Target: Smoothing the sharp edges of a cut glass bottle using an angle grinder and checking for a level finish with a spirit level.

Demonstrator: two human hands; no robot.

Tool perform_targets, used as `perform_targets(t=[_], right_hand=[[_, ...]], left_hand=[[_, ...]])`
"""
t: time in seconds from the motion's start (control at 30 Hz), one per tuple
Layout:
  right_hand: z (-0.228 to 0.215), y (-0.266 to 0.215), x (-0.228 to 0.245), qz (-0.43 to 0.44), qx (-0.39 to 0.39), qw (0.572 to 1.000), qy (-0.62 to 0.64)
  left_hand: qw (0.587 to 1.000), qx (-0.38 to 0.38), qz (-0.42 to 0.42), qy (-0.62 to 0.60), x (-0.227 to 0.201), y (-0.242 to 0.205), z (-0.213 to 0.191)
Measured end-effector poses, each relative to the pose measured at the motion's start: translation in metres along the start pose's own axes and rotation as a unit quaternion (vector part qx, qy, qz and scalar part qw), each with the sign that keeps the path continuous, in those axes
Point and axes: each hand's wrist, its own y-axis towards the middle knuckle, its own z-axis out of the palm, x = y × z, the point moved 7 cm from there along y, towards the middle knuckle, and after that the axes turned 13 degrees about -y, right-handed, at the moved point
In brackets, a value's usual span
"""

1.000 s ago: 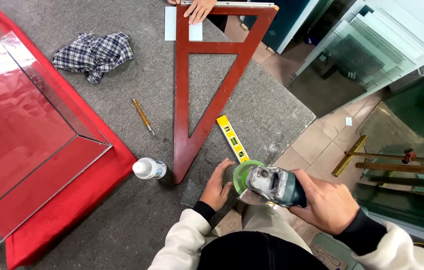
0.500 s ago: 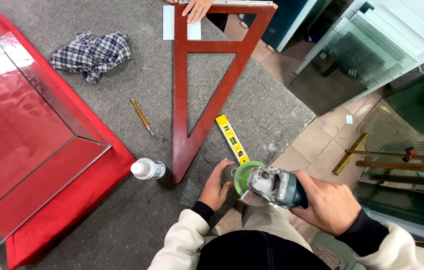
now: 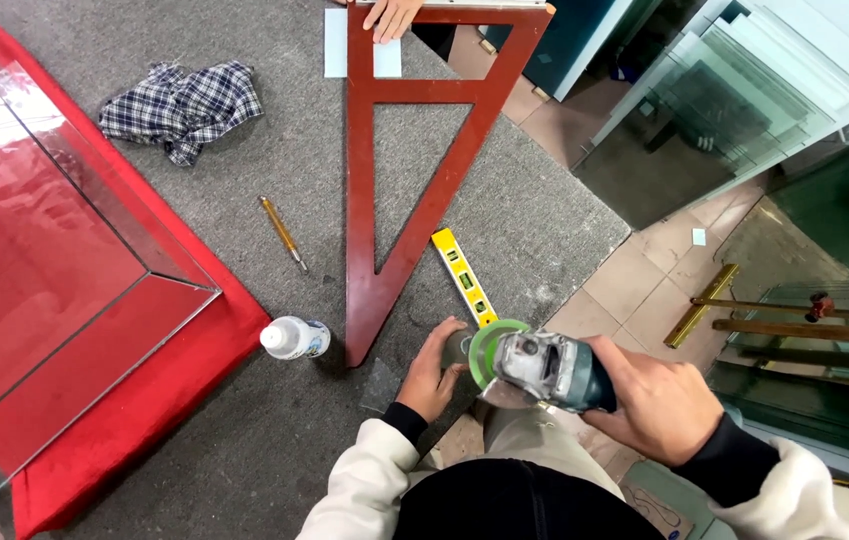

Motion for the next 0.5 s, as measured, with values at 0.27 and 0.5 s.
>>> perform_targets(t=[0.27,0.5], right_hand=[[-0.013,0.011,0.011,-0.040,-0.064,0.997,0.002],[-0.007,0.007,-0.002,0.004,0.000,1.000,-0.018]], left_hand=[[1.000,0.004,0.004,0.019,0.011,-0.001,0.000],[0.999,0.002,-0.033,0.017,0.003,0.000,0.000]])
